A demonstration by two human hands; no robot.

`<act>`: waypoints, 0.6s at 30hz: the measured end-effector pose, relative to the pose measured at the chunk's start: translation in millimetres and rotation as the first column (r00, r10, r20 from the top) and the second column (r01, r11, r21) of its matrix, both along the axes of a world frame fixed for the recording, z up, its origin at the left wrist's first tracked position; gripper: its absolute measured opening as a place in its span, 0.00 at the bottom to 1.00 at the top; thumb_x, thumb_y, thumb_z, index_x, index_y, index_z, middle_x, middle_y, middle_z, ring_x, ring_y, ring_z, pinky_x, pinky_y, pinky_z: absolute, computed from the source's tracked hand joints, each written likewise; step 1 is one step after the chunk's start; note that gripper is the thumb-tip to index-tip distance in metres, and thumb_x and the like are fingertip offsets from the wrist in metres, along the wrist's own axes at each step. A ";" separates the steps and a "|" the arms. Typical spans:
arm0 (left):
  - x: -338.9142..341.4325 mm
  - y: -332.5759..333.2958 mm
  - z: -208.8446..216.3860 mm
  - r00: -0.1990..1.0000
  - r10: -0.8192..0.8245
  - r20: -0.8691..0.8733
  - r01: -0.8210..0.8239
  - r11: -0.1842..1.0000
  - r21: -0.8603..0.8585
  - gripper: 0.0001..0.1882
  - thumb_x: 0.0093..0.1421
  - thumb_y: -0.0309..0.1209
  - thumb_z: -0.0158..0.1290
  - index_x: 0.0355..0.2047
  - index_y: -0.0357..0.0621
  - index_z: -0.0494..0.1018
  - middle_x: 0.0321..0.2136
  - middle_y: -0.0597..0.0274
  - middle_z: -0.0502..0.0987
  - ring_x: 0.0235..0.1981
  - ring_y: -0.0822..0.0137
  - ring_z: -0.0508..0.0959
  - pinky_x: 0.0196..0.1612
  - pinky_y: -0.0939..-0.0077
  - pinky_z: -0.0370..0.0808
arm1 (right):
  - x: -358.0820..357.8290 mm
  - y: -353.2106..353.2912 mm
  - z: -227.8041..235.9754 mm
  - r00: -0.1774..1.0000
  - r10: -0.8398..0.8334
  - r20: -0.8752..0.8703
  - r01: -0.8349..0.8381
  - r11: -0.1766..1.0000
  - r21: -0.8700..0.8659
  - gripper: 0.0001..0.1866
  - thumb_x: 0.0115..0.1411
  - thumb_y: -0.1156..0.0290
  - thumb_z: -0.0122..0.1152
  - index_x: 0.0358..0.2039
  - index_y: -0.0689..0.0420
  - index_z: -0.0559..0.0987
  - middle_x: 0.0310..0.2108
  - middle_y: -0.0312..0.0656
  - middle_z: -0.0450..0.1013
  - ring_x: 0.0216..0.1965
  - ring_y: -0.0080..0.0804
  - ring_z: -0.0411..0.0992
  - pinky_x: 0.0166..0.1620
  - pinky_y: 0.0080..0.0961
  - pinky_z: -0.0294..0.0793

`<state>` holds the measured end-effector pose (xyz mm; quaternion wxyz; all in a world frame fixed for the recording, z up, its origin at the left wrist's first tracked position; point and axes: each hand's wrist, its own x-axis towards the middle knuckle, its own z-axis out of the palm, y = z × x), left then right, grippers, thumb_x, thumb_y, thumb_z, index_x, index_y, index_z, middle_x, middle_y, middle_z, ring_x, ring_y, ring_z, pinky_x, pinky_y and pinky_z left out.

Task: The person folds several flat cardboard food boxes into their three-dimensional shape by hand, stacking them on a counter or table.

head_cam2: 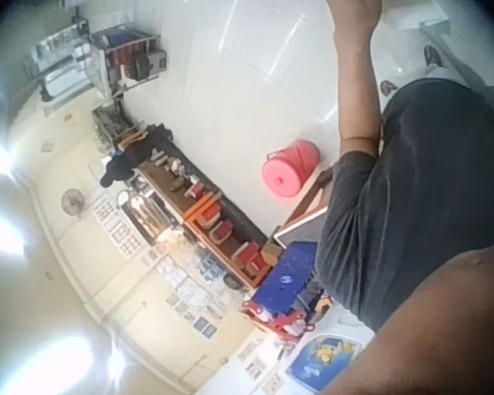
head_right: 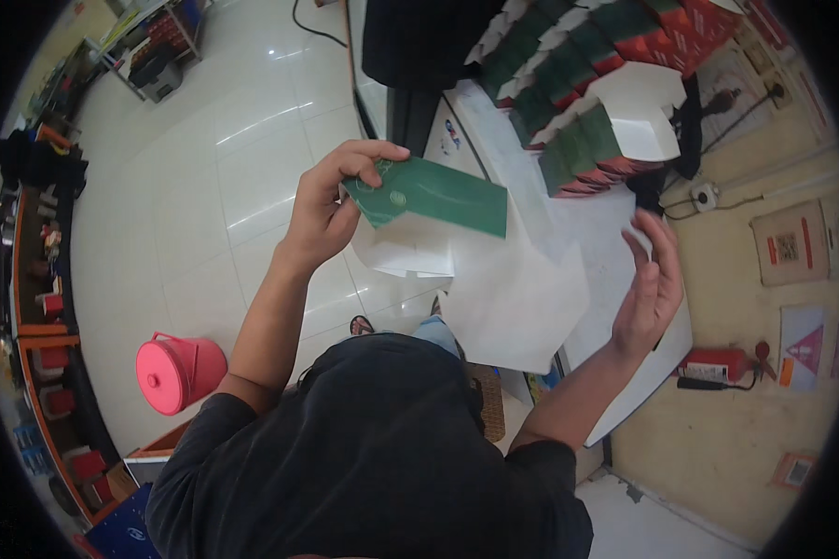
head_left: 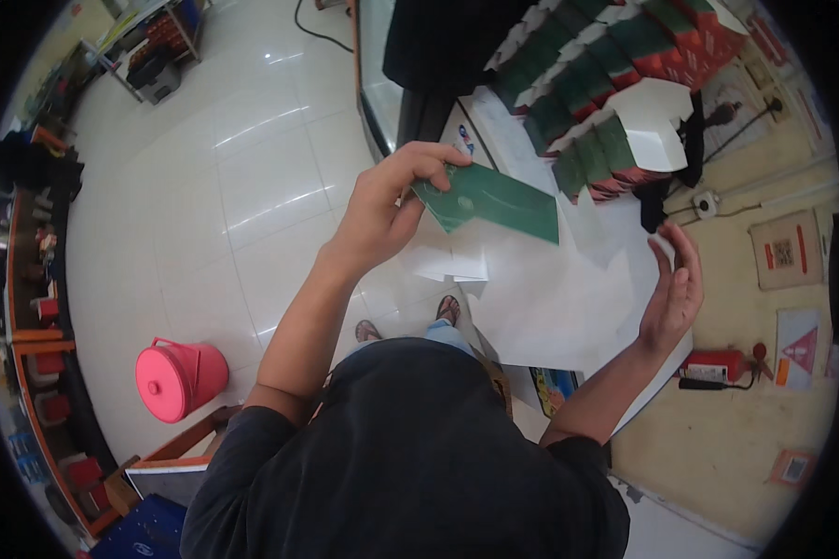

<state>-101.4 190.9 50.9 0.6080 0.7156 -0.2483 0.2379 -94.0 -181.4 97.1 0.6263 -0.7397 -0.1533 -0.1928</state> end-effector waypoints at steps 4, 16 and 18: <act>-3.5 -12.3 13.2 0.993 -0.110 0.041 0.108 0.993 0.050 0.18 0.48 0.07 0.42 0.35 0.40 0.68 0.49 0.50 0.77 0.49 0.58 0.78 0.50 0.68 0.75 | 17.4 70.9 75.7 0.898 0.440 0.024 -0.319 0.688 -0.651 0.41 0.45 0.55 0.74 0.56 0.65 0.73 0.56 0.53 0.69 0.59 0.48 0.67 0.61 0.40 0.64; -7.7 -10.6 28.4 0.968 -0.146 0.203 0.067 0.935 0.349 0.12 0.62 0.38 0.55 0.36 0.43 0.78 0.47 0.52 0.77 0.46 0.55 0.77 0.45 0.65 0.77 | 29.8 129.9 69.5 0.805 0.482 -0.348 -0.559 0.415 -0.718 0.30 0.39 0.69 0.71 0.46 0.61 0.76 0.35 0.51 0.78 0.36 0.47 0.78 0.41 0.35 0.75; -9.3 -5.8 32.6 0.959 -0.134 0.251 0.039 0.936 0.350 0.13 0.61 0.41 0.56 0.34 0.43 0.78 0.45 0.55 0.77 0.45 0.54 0.76 0.45 0.63 0.77 | 22.6 138.6 68.6 0.833 0.482 -0.271 -0.494 0.427 -0.757 0.27 0.40 0.68 0.70 0.44 0.60 0.77 0.35 0.50 0.78 0.38 0.50 0.77 0.44 0.38 0.76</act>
